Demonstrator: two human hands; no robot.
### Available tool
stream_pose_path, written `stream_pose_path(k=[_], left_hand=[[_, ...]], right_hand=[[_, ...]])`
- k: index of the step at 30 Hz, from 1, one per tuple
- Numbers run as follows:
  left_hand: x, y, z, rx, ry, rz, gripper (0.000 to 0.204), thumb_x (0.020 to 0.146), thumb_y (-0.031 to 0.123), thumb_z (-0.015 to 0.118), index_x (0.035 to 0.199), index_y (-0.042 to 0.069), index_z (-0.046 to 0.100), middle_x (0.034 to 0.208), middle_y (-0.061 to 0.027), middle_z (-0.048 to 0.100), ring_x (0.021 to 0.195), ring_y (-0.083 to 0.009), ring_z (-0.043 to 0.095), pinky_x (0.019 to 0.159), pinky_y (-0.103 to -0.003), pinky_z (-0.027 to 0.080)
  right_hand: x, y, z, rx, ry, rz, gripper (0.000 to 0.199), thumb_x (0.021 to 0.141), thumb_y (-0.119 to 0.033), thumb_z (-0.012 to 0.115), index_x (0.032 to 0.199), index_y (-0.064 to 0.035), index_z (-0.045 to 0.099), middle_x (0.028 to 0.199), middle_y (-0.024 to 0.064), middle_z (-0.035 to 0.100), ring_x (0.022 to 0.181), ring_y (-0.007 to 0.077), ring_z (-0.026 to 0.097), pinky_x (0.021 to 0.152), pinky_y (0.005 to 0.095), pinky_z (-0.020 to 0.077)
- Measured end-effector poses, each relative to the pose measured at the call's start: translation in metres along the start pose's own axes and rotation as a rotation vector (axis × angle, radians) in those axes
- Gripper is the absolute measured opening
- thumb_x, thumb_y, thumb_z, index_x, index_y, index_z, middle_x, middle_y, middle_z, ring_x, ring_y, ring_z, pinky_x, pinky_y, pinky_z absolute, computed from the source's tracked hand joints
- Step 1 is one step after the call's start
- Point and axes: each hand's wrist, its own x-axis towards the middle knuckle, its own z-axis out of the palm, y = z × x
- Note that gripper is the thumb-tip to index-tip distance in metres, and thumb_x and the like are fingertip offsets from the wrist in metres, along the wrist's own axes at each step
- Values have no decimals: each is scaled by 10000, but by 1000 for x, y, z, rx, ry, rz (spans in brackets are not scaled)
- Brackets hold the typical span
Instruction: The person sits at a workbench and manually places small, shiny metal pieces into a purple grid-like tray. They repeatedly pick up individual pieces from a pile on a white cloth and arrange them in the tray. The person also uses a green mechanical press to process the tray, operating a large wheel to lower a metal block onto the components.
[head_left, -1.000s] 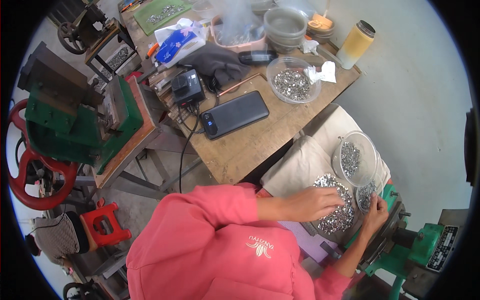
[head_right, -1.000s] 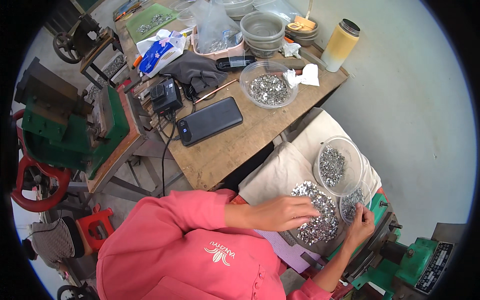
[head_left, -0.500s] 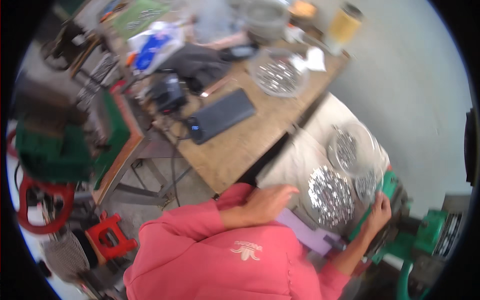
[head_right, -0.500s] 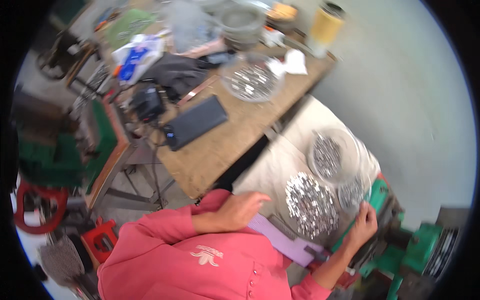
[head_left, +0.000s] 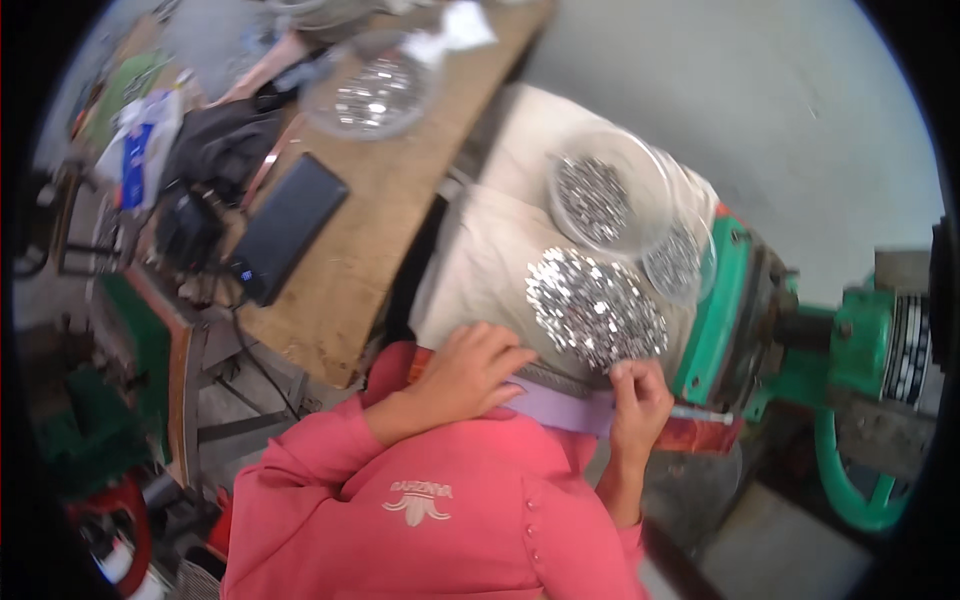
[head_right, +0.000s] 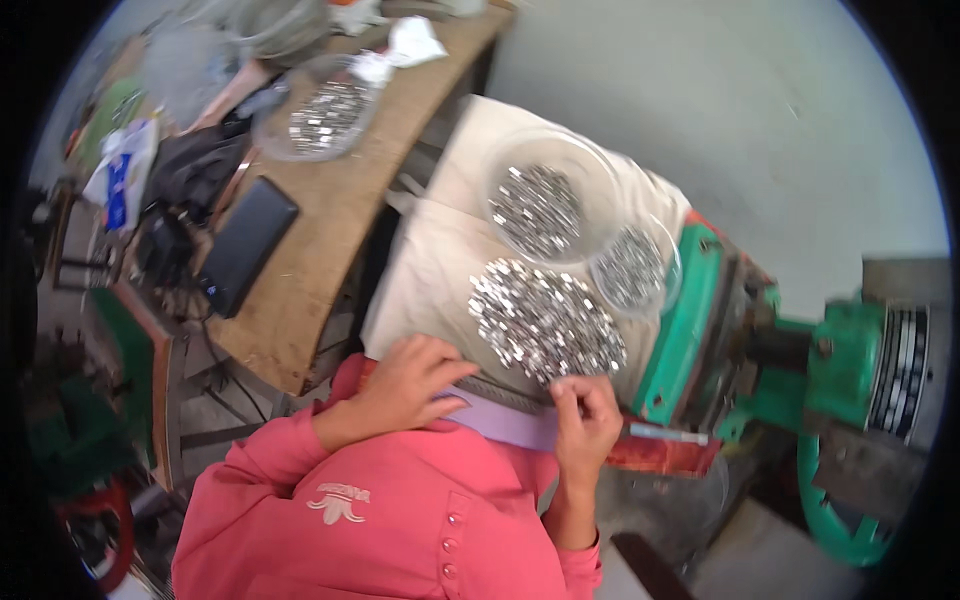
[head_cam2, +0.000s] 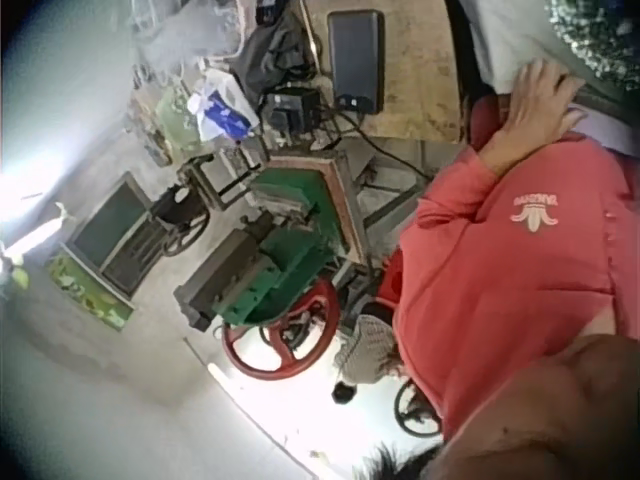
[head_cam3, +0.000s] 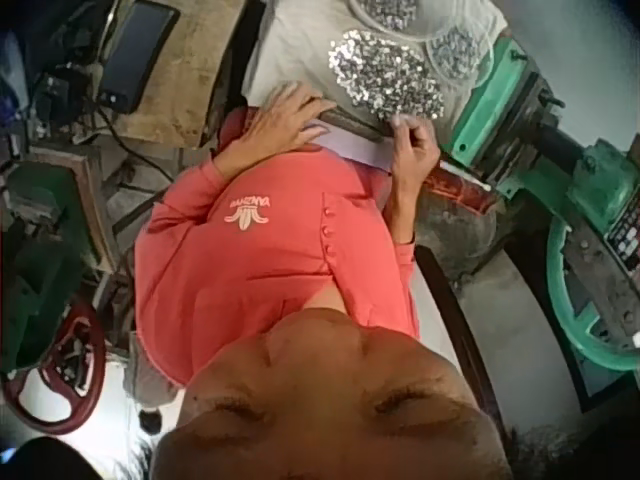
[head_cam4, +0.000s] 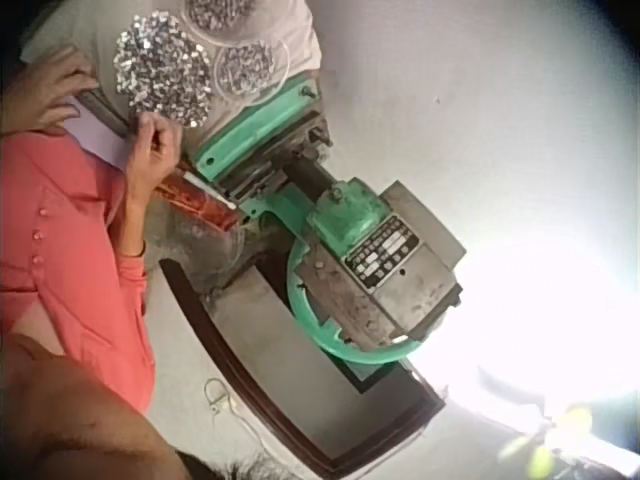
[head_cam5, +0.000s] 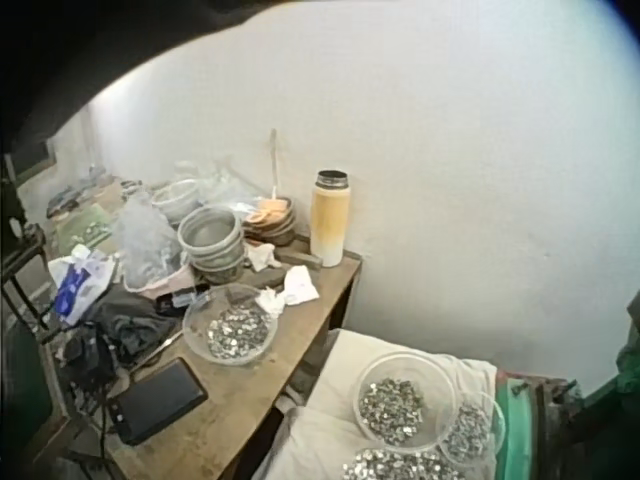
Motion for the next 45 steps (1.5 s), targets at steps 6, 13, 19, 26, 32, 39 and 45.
stream_pose_path(k=[6,13,19,26,32,39,45], left_hand=[[3,-6,4,42,-53,30,285,787,217,741,1035,118,643,1075,-62,547,1051,-248,518,852,-386,415],[-15,-14,4,-60,-5,12,249,820,197,708,1035,93,638,1138,-66,553,1097,-250,521,908,-396,418],[-19,-15,7,-78,42,24,244,827,189,698,1041,90,638,1153,-65,555,1112,-249,520,924,-393,415],[-9,-17,4,-32,7,73,257,798,190,713,1020,88,635,1171,-58,572,1122,-260,525,926,-408,417],[-21,-16,5,-83,149,-71,384,786,201,757,1130,61,658,1245,-90,621,1159,-267,588,945,-398,440],[-22,-15,3,-24,165,-51,254,743,163,793,969,66,732,1199,-48,688,1201,-231,608,943,-374,430],[-22,-16,6,22,170,-59,240,732,173,804,950,94,741,1161,-15,705,1181,-207,621,982,-387,394]], right_hand=[[7,-13,46,-212,-113,-387,50,807,0,730,828,-19,688,784,85,618,694,222,558,631,325,441],[16,-11,64,-491,-234,-637,105,762,-81,779,809,-67,685,768,84,583,734,291,560,684,412,420],[12,-12,63,-621,-247,-673,118,736,-134,799,825,-134,722,802,45,585,868,275,528,789,430,386],[14,-16,53,-529,-174,-590,133,700,-131,819,812,-166,756,835,8,584,954,257,467,881,413,342],[14,-15,50,-543,-124,-545,132,687,-162,837,795,-189,767,865,-20,614,953,236,467,896,389,311],[9,-29,34,-297,-47,-374,120,706,-126,826,812,-149,775,838,-20,590,949,203,451,896,365,296],[7,-13,49,-489,-152,-458,150,695,-195,841,832,-223,786,872,-62,607,986,207,448,902,368,272]])
